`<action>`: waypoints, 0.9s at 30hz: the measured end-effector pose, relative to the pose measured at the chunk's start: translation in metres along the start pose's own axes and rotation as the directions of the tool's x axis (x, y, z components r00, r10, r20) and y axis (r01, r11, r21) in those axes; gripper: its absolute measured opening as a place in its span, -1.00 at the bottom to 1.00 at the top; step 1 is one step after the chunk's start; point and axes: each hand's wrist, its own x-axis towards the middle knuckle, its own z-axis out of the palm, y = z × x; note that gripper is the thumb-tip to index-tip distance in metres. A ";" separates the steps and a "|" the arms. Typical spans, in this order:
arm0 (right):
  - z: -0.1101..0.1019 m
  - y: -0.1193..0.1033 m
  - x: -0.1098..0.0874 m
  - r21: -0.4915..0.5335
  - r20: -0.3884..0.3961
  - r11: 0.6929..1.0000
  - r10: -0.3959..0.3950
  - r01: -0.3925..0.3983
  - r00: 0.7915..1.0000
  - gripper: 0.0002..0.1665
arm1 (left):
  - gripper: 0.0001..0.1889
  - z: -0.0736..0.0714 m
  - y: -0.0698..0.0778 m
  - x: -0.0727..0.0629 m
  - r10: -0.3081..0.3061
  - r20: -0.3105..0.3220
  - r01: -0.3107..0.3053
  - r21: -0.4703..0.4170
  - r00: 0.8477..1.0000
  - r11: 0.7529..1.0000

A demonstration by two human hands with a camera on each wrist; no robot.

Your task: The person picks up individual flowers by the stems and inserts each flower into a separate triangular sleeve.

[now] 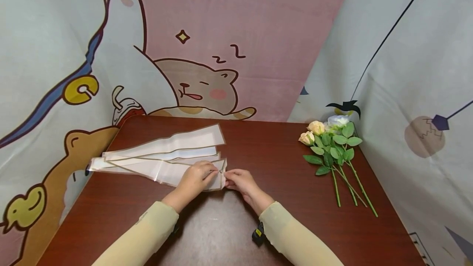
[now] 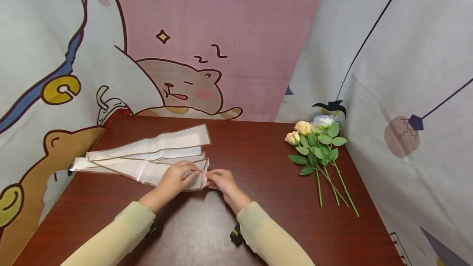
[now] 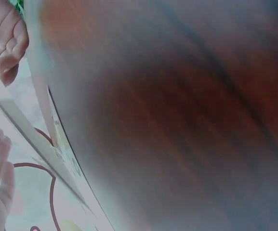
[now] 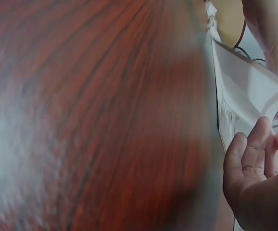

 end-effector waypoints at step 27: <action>-0.001 -0.005 -0.001 -0.116 -0.066 0.993 -0.006 -0.001 0.998 -0.87 | -0.93 -0.004 0.000 0.006 0.203 0.028 -0.203 -0.010 0.979 0.979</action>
